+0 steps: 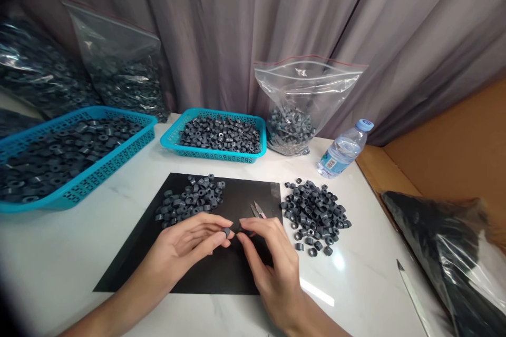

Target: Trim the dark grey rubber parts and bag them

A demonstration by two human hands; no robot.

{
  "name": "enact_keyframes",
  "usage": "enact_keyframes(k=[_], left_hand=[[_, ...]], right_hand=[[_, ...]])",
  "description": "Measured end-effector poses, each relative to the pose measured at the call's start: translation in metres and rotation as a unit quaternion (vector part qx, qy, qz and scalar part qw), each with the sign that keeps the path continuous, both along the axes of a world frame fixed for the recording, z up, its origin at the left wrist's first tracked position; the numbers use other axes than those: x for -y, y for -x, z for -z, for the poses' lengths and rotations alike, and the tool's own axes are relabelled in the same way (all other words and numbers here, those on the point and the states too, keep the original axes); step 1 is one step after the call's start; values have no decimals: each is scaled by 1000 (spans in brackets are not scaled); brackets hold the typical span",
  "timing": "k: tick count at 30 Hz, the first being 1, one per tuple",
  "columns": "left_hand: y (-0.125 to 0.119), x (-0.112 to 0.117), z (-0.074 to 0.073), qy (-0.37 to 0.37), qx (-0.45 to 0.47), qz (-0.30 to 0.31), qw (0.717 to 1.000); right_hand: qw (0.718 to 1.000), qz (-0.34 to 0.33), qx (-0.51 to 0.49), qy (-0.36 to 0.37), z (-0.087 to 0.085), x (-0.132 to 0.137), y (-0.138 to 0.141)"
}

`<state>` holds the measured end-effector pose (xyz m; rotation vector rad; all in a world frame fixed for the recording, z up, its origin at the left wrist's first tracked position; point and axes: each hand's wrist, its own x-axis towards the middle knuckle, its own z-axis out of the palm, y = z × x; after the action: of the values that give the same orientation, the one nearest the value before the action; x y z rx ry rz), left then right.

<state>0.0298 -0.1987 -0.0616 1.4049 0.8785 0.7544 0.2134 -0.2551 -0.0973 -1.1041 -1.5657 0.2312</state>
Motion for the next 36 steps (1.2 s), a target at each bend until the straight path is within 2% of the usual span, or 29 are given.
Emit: enact_keyframes(k=[6, 13, 18, 24, 36], left_hand=[[4, -1, 5, -65, -19, -15, 998], [2, -1, 5, -79, -7, -31, 996], [2, 0, 5, -101, -33, -53, 993], [1, 2, 3, -96, -17, -76, 992], [5, 1, 5, -156, -55, -73, 984]], right_hand=[[1000, -14, 7, 10, 0, 3, -1], [1000, -17, 9, 21, -2, 2, -1], [999, -20, 24, 11, -1, 2, -1], [1000, -9, 24, 14, -1, 2, -1], [999, -33, 31, 8, 1, 2, -2]])
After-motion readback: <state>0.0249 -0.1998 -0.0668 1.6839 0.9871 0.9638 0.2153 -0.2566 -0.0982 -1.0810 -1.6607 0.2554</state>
